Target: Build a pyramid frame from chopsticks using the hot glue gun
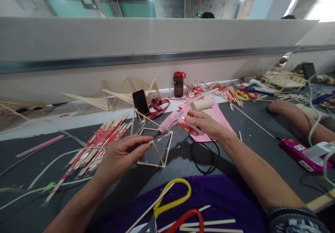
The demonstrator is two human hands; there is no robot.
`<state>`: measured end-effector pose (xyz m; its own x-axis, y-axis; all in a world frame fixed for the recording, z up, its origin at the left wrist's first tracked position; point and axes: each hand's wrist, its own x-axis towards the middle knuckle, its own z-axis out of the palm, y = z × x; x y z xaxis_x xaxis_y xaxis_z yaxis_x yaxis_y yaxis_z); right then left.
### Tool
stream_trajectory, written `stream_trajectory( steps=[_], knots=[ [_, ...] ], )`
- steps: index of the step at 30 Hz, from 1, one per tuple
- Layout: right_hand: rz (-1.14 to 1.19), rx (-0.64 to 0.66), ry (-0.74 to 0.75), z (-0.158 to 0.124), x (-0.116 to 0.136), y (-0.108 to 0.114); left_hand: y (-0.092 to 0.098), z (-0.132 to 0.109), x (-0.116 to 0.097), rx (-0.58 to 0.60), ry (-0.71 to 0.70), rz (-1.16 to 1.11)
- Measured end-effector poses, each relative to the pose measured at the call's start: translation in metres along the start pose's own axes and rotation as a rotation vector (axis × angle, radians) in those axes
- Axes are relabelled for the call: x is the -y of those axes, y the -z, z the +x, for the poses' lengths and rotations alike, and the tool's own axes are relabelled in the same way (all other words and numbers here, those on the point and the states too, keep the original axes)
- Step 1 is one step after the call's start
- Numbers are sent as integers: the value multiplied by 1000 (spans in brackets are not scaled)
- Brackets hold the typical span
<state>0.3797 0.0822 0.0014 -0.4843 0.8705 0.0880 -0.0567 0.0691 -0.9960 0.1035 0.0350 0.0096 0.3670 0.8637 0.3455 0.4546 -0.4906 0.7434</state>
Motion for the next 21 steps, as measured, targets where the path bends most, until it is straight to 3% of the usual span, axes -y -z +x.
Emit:
stream_trajectory(
  steps=[21],
  knots=[
    [7, 1, -11, -1, -3, 3, -2, 1, -3, -6, 111, -58]
  ],
)
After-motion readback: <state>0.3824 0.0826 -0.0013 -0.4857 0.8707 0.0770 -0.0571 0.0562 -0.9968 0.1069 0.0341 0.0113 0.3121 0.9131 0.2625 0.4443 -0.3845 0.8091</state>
